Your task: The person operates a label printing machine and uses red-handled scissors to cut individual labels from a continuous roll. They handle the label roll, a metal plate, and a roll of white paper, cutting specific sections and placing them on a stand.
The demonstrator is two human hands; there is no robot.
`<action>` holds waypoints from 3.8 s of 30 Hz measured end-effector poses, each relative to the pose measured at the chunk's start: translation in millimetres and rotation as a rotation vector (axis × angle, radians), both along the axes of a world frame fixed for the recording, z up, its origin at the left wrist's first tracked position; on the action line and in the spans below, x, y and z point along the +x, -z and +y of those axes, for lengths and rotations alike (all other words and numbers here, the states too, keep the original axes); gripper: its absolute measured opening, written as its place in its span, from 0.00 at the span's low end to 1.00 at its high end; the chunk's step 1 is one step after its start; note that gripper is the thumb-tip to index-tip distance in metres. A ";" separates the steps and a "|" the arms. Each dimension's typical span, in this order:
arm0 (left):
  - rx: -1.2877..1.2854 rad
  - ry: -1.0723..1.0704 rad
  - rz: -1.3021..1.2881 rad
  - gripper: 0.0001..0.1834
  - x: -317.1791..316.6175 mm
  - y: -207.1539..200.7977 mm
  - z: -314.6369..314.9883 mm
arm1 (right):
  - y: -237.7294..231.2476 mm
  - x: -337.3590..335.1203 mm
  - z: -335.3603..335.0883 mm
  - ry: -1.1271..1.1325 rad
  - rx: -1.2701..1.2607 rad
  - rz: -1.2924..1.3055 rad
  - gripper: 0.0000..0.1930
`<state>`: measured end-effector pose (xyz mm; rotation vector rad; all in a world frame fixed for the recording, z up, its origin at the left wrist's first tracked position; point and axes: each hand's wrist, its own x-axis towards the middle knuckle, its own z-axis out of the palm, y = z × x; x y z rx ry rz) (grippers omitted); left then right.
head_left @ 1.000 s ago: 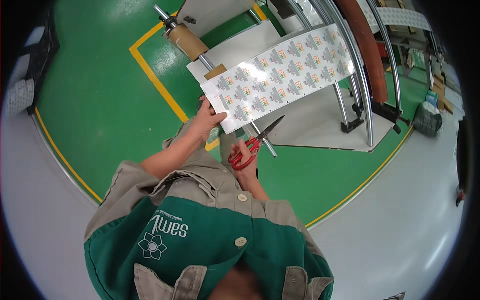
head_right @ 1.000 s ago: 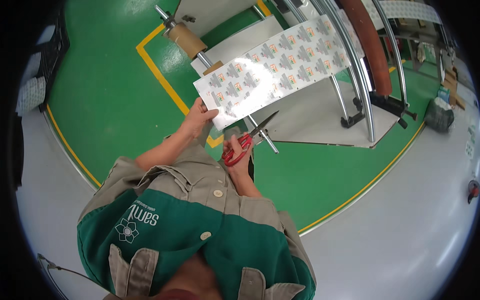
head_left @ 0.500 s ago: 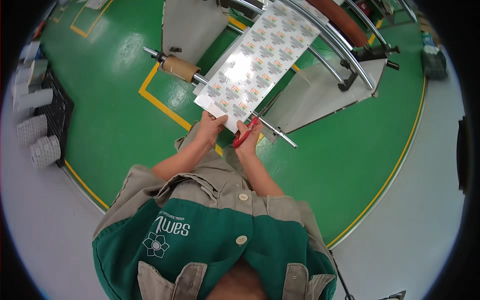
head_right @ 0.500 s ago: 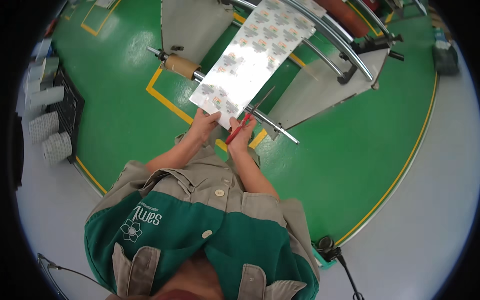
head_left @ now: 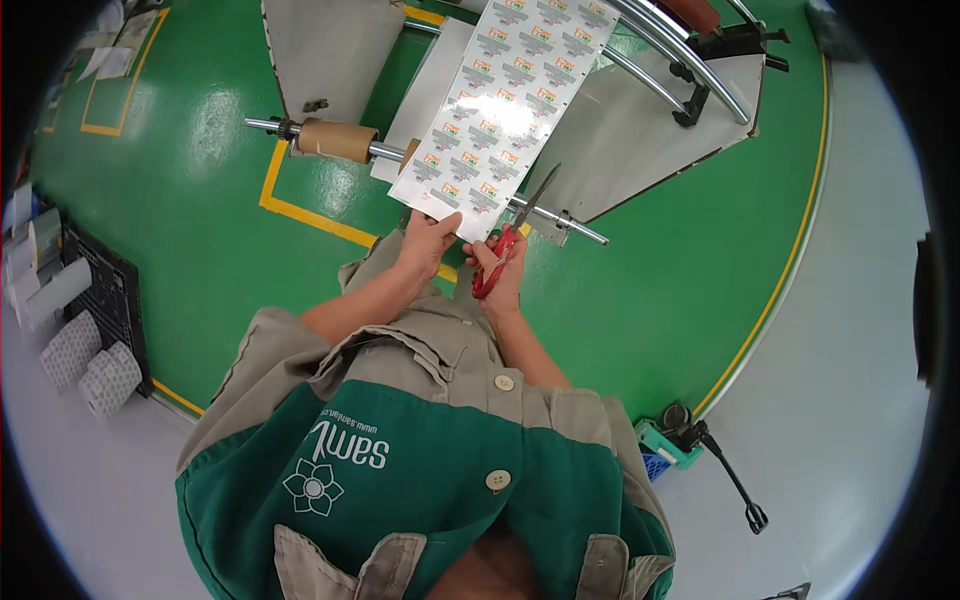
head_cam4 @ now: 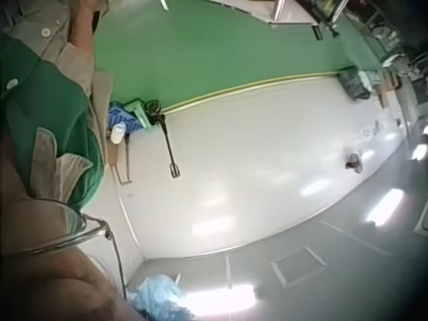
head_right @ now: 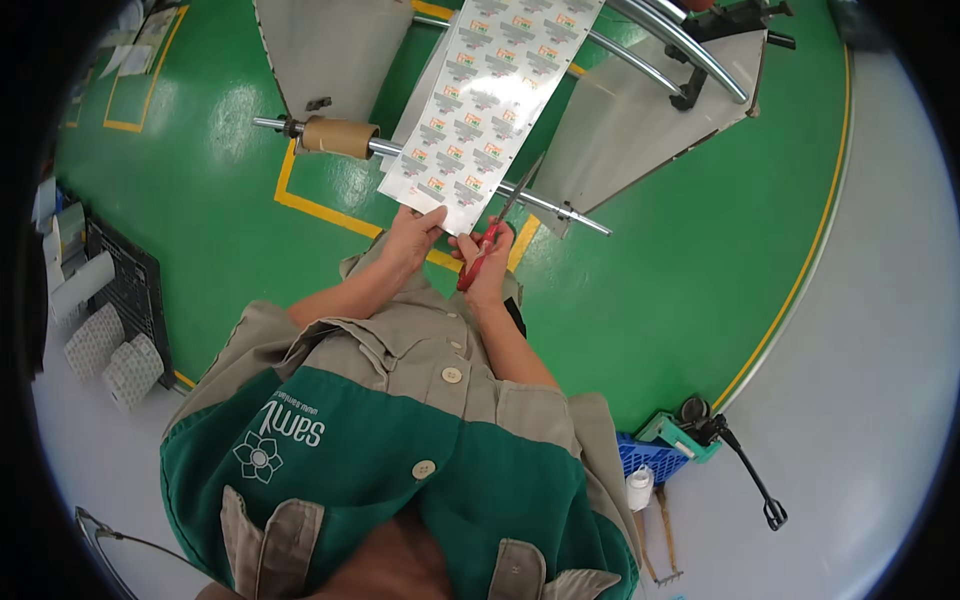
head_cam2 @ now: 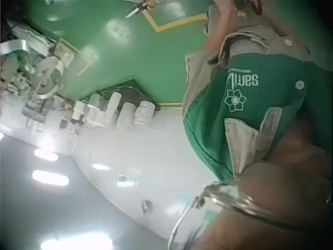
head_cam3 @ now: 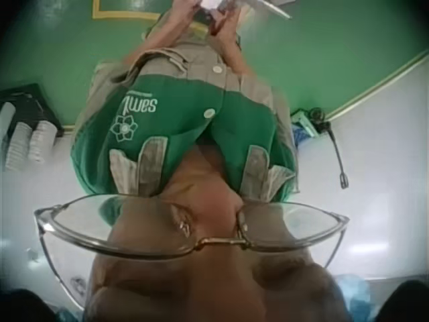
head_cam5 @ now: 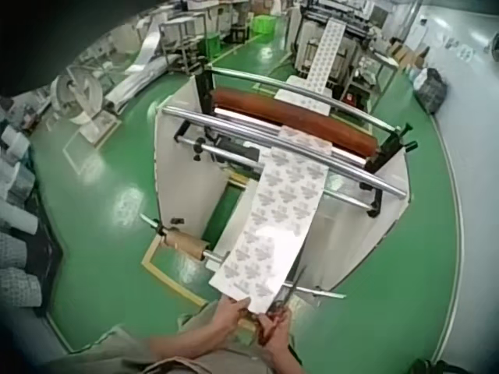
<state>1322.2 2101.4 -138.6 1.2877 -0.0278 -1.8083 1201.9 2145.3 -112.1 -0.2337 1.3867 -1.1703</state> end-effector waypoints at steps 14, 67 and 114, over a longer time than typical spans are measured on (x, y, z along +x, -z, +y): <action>-0.742 0.866 -0.776 0.08 40.8 -66.3 -13.5 | -18.5 12.2 1.6 0.042 -0.046 0.086 0.27; -1.149 0.898 -0.816 0.04 18.8 -53.3 -13.6 | -46.8 -8.8 5.4 -0.135 -0.091 0.102 0.26; -0.077 0.662 -0.377 0.24 98.4 -4.8 -27.5 | -5.9 -24.6 17.6 0.052 0.011 -0.116 0.25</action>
